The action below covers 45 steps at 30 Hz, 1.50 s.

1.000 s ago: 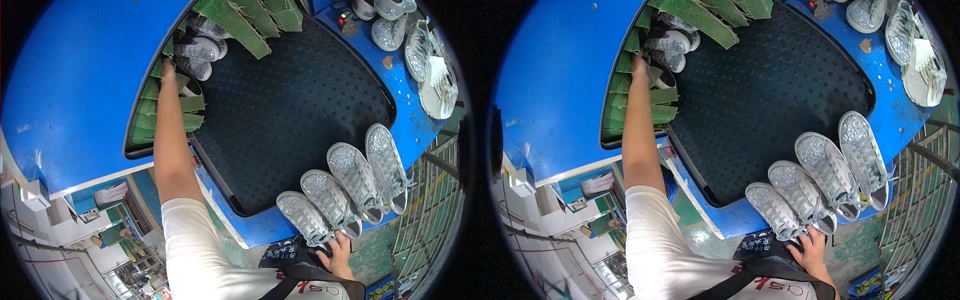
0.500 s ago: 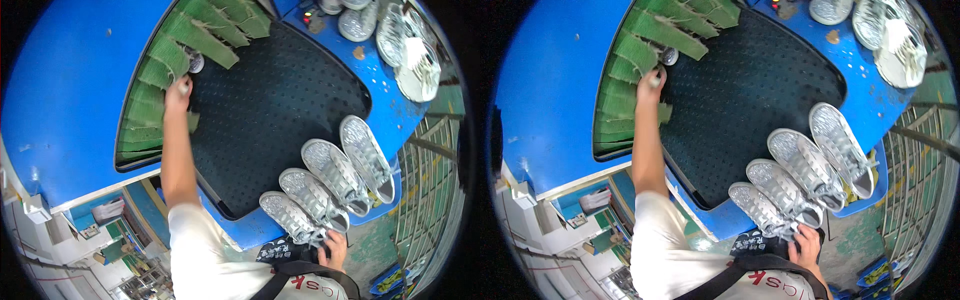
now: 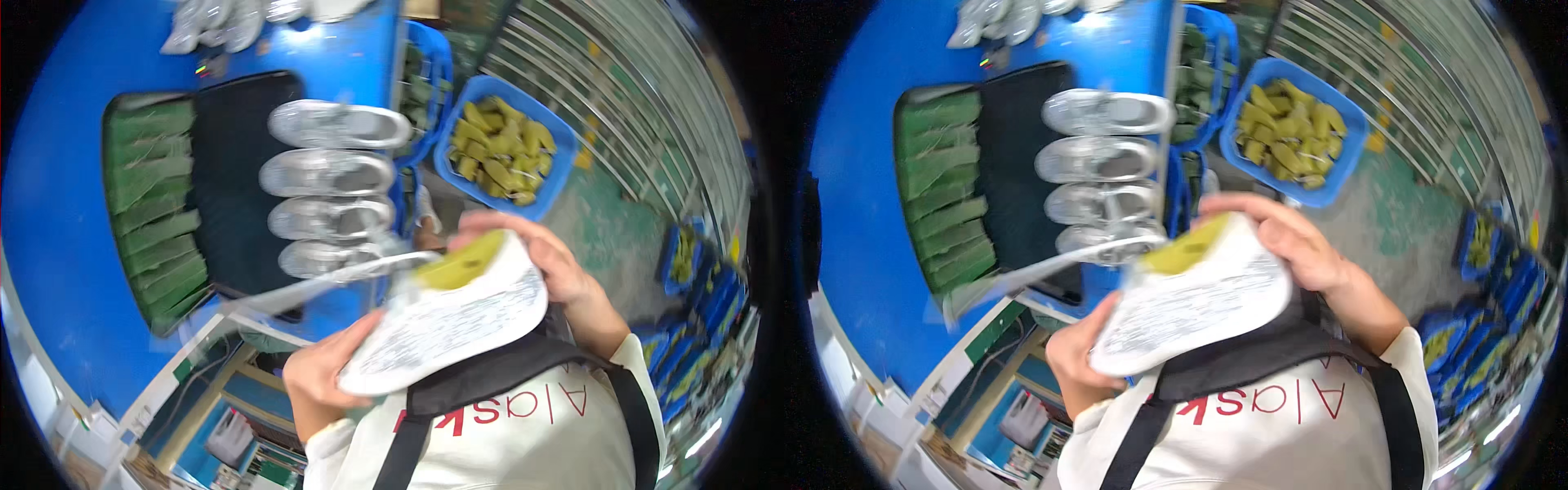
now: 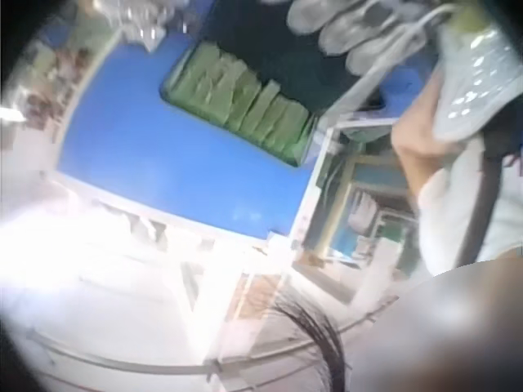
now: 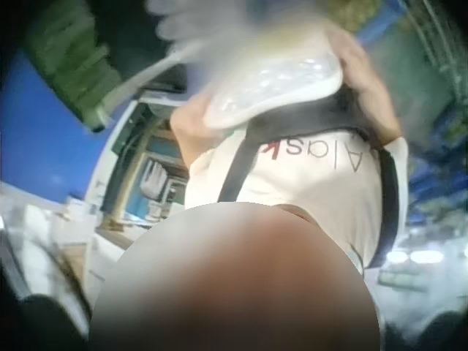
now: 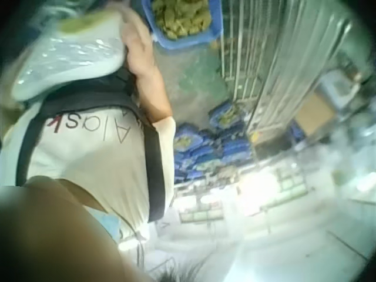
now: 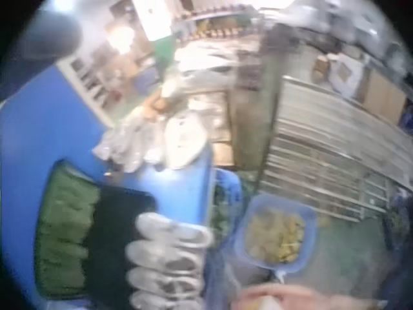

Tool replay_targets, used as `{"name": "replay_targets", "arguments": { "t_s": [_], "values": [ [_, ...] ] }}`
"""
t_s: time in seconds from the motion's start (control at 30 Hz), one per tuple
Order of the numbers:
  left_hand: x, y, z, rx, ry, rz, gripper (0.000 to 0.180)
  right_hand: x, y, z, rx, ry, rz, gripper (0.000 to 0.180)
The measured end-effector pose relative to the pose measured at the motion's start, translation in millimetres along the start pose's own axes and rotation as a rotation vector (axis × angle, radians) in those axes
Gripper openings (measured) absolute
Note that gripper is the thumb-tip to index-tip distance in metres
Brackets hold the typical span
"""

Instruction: The recorder takes shoes from a blue conveyor belt machine and organizes them onto a multi-tiered metal rack.

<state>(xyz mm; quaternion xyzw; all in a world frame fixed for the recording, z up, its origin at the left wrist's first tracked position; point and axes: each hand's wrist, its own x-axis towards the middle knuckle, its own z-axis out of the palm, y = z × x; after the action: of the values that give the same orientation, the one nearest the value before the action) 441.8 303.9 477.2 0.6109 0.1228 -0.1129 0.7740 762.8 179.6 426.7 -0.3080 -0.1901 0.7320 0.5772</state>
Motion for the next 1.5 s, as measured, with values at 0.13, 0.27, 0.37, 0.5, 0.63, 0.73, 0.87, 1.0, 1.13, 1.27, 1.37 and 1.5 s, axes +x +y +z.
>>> {"name": "replay_targets", "arguments": {
  "t_s": [0.13,0.27,0.37,0.5,0.63,0.73,0.87,1.0,1.13,1.27,1.37,1.5],
  "values": [
    [152,-27,41,0.005,-0.128,-0.252,0.101,-112,34,-111,0.001,0.453,0.197,0.047],
    [253,-132,70,0.075,-0.08,-0.412,0.094,-157,128,-230,-0.025,0.887,0.411,0.037],
    [290,-194,75,0.471,0.023,-0.626,0.088,-135,203,-296,0.114,0.864,0.648,0.048],
    [281,-241,57,0.569,0.033,-0.748,0.081,-124,313,-311,0.22,0.809,0.618,0.047],
    [255,-237,73,0.594,-0.09,-0.928,0.082,-136,328,-271,0.332,0.772,0.884,0.045],
    [278,-235,80,0.577,-0.214,-1.028,0.077,-149,327,-271,0.628,0.692,0.978,0.037],
    [290,-237,65,0.626,-0.178,-0.941,0.074,-170,348,-285,0.511,0.822,0.835,0.039],
    [249,-120,132,0.338,0.023,-0.86,0.062,-193,191,-236,0.383,0.466,0.938,0.054],
    [223,26,138,0.263,0.175,-0.793,0.055,-197,22,-140,0.179,0.334,0.962,0.053],
    [225,124,118,0.688,0.179,-0.318,0.055,-204,-28,-125,-0.21,0.425,0.149,0.069],
    [207,142,128,0.946,0.383,0.059,0.065,-198,-102,-88,-0.278,0.287,0.052,0.07],
    [194,109,114,1.08,0.668,0.32,0.075,-179,-75,-129,-0.538,0.285,0.039,0.039]
  ]
}}
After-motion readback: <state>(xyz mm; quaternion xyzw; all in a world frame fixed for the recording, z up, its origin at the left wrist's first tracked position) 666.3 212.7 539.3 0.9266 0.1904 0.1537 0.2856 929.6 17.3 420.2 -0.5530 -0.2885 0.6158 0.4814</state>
